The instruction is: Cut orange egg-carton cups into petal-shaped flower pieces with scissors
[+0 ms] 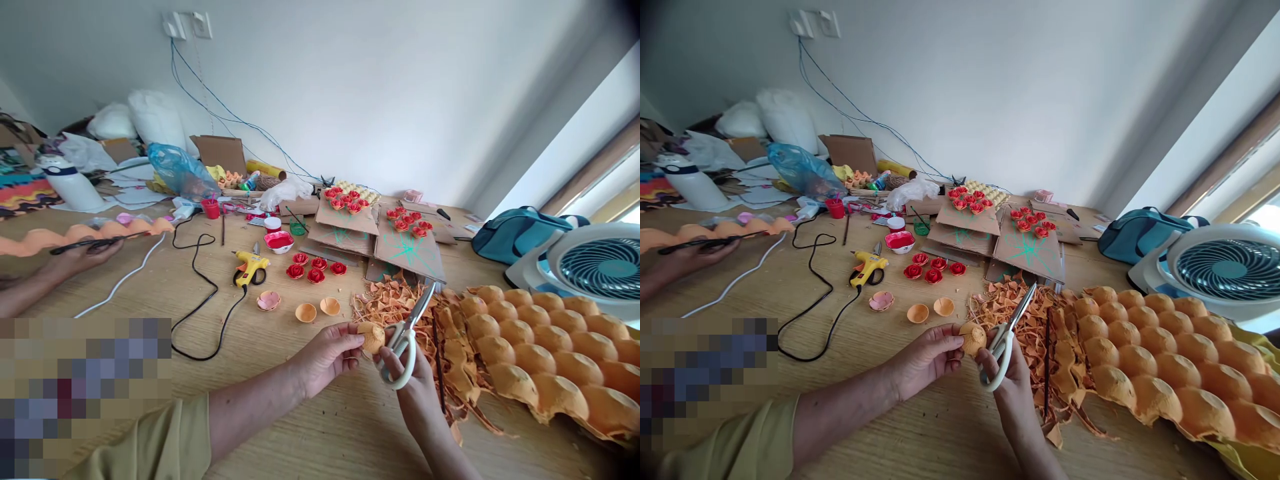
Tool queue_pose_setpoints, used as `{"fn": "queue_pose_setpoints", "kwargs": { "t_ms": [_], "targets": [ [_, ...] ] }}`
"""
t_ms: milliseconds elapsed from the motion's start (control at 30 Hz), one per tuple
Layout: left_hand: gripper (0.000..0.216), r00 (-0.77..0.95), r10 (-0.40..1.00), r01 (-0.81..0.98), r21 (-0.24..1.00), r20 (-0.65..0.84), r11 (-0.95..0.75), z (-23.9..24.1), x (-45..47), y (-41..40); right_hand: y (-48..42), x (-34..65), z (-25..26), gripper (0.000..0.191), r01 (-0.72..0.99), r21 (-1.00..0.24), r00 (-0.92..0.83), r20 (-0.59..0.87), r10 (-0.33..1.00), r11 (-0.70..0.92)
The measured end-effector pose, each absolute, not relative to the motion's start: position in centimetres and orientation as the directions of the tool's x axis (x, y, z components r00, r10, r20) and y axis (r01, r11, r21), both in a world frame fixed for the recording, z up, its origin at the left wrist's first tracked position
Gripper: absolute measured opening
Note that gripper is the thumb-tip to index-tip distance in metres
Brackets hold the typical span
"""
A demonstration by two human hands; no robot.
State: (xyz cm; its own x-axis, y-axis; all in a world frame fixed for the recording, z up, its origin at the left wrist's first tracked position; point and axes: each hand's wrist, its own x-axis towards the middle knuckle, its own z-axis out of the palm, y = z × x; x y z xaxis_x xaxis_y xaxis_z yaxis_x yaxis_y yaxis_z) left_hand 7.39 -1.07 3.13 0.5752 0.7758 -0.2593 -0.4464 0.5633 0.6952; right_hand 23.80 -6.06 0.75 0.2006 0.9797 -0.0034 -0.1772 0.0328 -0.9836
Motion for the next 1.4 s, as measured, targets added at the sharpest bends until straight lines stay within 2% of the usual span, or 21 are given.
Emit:
{"fn": "queue_pose_setpoints", "kwargs": {
  "t_ms": [267, 533, 733, 900, 1167, 1400],
  "targets": [
    [0.030, 0.477, 0.845, -0.559, 0.659, -0.242, 0.504, 4.2, 6.9, -0.4, -6.1, 23.6, 1.1, 0.034, -0.101, -0.992, 0.133, 0.065, 0.989, 0.079],
    [0.028, 0.405, 0.898, -0.632, 0.658, -0.172, 0.410, 5.0, 6.1, 0.7, -6.3, 23.4, 1.2, 0.041, -0.037, -0.998, -0.014, 0.049, 0.999, 0.049],
    [0.028, 0.274, 0.960, -0.609, 0.761, -0.063, 0.223, 5.9, 5.5, 1.3, -6.6, 22.8, 1.7, 0.048, 0.008, -0.999, -0.182, 0.050, 0.982, 0.052],
    [0.027, 0.179, 0.984, -0.543, 0.836, 0.017, 0.085, 6.1, 5.2, 1.6, -6.8, 22.6, 1.2, 0.045, 0.052, -0.998, -0.278, 0.013, 0.960, 0.028],
    [0.031, 0.183, 0.982, -0.597, 0.789, -0.042, 0.145, 6.4, 5.3, 1.4, -6.9, 21.9, 2.0, 0.046, 0.077, -0.997, -0.326, -0.003, 0.945, 0.024],
    [0.029, 0.278, 0.957, -0.617, 0.749, -0.080, 0.241, 6.2, 5.8, 0.6, -7.0, 22.0, 2.1, 0.046, 0.055, -0.998, -0.336, 0.021, 0.942, 0.042]
  ]
}}
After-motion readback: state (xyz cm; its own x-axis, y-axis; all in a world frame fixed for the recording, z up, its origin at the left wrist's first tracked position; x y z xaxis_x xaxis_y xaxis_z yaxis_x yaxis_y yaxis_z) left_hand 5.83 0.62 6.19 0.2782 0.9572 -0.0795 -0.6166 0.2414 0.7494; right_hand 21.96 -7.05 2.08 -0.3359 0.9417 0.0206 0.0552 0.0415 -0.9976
